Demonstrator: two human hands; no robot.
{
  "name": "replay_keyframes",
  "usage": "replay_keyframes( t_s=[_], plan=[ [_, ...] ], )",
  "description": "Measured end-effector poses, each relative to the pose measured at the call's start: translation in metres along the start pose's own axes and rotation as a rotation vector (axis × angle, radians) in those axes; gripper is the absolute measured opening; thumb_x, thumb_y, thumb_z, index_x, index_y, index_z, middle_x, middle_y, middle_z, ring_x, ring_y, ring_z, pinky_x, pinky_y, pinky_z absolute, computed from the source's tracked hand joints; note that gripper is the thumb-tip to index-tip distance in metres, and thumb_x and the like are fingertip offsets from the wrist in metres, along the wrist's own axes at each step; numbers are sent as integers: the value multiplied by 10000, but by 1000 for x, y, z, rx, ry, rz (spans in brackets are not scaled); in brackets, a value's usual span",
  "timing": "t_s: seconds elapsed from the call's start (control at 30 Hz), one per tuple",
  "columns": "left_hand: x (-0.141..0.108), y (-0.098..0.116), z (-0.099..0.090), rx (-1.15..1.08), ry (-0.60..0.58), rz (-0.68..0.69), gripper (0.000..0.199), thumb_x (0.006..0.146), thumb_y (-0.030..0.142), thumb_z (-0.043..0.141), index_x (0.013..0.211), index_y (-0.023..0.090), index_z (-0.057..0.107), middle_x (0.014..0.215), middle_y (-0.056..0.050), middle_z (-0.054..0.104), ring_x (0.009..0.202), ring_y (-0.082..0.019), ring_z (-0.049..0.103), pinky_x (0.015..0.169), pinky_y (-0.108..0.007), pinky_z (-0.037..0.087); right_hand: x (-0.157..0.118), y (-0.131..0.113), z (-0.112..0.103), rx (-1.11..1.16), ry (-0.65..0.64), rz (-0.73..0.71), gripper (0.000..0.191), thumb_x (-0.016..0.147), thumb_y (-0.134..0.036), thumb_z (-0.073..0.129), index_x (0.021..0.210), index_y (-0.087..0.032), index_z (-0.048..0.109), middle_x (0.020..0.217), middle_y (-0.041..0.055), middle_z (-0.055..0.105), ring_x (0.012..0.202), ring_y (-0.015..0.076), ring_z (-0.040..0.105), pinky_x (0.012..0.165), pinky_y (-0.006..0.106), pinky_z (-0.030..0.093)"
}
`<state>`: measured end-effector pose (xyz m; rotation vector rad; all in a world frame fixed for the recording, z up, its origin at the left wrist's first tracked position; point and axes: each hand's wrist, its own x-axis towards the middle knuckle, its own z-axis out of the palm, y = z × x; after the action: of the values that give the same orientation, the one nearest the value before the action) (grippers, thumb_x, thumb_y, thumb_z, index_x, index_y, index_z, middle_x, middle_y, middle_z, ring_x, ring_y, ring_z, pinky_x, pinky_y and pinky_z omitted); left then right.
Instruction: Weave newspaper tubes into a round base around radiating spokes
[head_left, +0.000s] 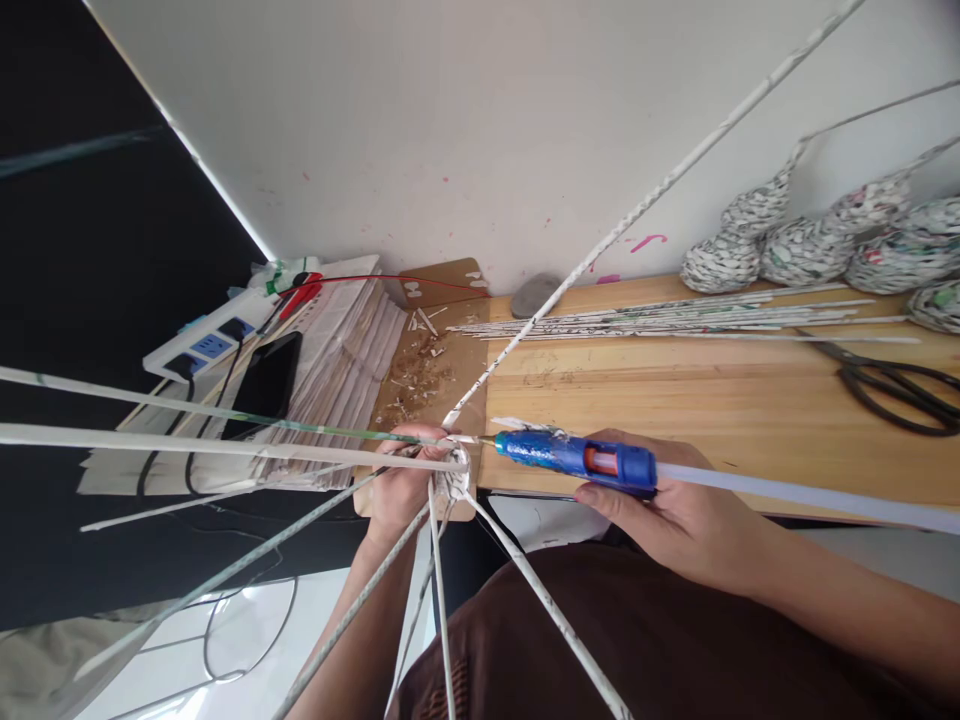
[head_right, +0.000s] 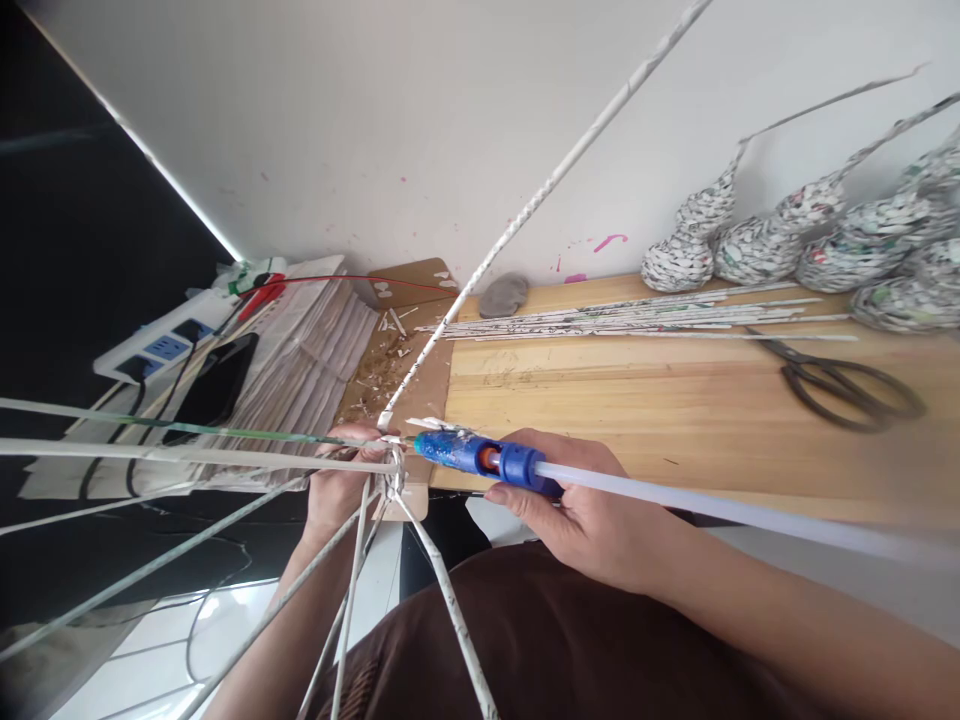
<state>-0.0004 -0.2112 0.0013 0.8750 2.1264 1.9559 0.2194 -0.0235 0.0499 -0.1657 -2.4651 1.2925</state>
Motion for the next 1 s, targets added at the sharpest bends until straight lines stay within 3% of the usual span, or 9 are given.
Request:
replay_keyframes(
  t_s=[0.23,0.8,1.0],
  plan=[
    [0,4,-1,-114,-50,9,95,737,238,761,760,195,679,820,-16,726,780,-174,705,704,-268,559,1,-3,2,-39,-6,-3,111,913,-316,581,961,-225,622,780,0,647,662,134,571,613,247,446],
    [-2,12,0,-55,-64,16,77,749,231,752,792,183,710,802,-43,747,699,-176,705,632,-259,557,9,-9,5,-31,-17,0,104,925,-307,569,941,-221,625,746,-9,645,638,116,565,593,230,419],
    [-4,5,-1,-71,-24,-34,107,739,241,757,791,172,693,840,-55,748,754,-197,711,648,-273,562,9,-7,4,-9,-61,-61,118,937,-315,551,980,-217,599,875,34,632,765,151,580,681,270,459]
  ],
)
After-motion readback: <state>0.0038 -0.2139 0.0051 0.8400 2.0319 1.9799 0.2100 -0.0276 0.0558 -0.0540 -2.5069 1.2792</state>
